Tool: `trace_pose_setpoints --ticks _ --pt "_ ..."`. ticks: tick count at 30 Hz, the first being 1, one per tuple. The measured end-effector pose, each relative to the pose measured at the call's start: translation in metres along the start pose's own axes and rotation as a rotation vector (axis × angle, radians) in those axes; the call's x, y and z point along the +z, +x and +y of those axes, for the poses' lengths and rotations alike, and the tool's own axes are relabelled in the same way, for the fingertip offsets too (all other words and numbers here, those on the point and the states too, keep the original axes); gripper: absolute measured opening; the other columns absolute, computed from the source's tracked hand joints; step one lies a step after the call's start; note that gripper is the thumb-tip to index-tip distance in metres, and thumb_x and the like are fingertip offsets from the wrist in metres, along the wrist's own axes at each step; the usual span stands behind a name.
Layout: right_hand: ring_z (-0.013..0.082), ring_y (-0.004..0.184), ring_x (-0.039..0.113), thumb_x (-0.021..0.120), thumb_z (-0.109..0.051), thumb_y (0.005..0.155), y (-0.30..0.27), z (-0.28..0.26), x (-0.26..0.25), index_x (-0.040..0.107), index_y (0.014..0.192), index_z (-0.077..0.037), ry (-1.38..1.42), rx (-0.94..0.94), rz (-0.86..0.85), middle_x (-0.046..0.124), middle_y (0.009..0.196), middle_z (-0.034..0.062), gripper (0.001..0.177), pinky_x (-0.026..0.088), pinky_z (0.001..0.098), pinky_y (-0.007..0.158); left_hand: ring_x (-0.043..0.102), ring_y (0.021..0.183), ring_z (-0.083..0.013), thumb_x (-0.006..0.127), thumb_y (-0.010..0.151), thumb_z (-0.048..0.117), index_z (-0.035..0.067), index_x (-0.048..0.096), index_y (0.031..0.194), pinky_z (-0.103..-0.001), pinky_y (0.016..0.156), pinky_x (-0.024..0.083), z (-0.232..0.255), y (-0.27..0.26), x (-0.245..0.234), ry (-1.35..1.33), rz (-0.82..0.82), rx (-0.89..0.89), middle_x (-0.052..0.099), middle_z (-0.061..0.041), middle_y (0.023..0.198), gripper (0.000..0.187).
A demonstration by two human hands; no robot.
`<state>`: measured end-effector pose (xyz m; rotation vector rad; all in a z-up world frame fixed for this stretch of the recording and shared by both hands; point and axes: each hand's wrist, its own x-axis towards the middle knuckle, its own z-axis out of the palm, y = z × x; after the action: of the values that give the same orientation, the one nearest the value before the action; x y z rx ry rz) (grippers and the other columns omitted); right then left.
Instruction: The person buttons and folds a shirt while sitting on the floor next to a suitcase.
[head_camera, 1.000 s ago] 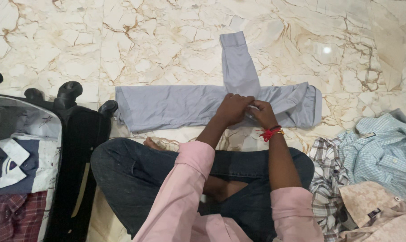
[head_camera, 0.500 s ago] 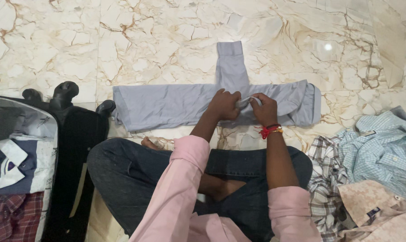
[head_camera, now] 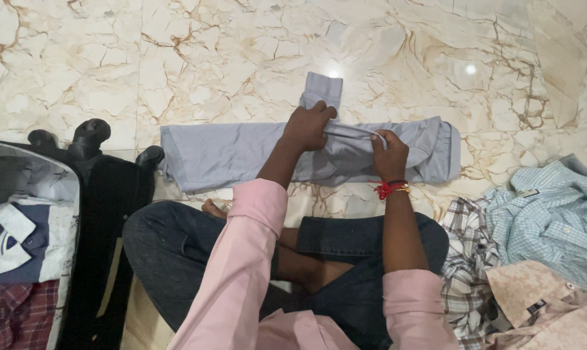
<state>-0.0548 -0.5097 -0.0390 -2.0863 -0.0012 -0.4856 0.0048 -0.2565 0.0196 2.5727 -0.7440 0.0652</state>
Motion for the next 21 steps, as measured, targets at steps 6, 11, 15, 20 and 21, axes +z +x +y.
trace_pose_setpoints --ticks 6,11,15,20,21 --pt "0.0164 0.082 0.067 0.071 -0.013 0.099 0.003 0.008 -0.006 0.072 0.104 -0.001 0.003 -0.021 0.076 0.074 0.09 0.0106 0.014 0.053 0.0307 0.08 0.068 0.088 -0.0311 0.07 0.074 0.01 0.017 0.062 0.116 -0.048 0.082 0.048 -0.03 -0.003 -0.019 0.167 0.014 -0.039 0.065 -0.009 0.109 0.044" --pt "0.0155 0.084 0.069 0.071 -0.013 0.099 0.005 0.015 -0.008 0.072 0.103 0.001 -0.004 -0.057 0.143 0.074 0.091 0.0105 0.014 0.054 0.0304 0.082 0.067 0.093 -0.0274 0.07 0.078 0.011 0.017 0.065 0.106 -0.047 0.084 0.046 -0.062 -0.009 -0.046 0.225 -0.045 -0.127 0.066 -0.007 0.103 0.029" --pt "0.0161 0.085 0.067 0.071 -0.013 0.1 0.005 0.017 -0.007 0.072 0.104 0.001 0.015 -0.054 0.14 0.074 0.092 0.0112 0.015 0.053 0.0309 0.083 0.067 0.092 -0.027 0.07 0.078 0.01 0.018 0.067 0.103 -0.047 0.084 0.044 -0.085 -0.022 -0.068 0.205 0.025 -0.184 0.066 -0.006 0.103 0.026" --pt "0.0158 0.085 0.069 0.073 -0.013 0.099 0.005 0.019 -0.007 0.072 0.105 0.001 -0.008 0.021 0.159 0.076 0.092 0.0109 0.015 0.054 0.0308 0.082 0.067 0.092 -0.0255 0.069 0.08 0.009 0.019 0.069 0.105 -0.047 0.086 0.044 -0.105 -0.047 -0.09 0.231 0.018 -0.227 0.067 -0.004 0.104 0.027" --pt "0.0158 0.085 0.069 0.073 -0.013 0.099 0.007 0.021 -0.007 0.072 0.105 0.001 -0.006 0.017 0.158 0.076 0.092 0.0109 0.015 0.054 0.0308 0.082 0.067 0.092 -0.0263 0.071 0.08 0.012 0.019 0.07 0.104 -0.048 0.085 0.043 -0.107 -0.052 -0.093 0.235 0.015 -0.231 0.067 -0.005 0.104 0.025"
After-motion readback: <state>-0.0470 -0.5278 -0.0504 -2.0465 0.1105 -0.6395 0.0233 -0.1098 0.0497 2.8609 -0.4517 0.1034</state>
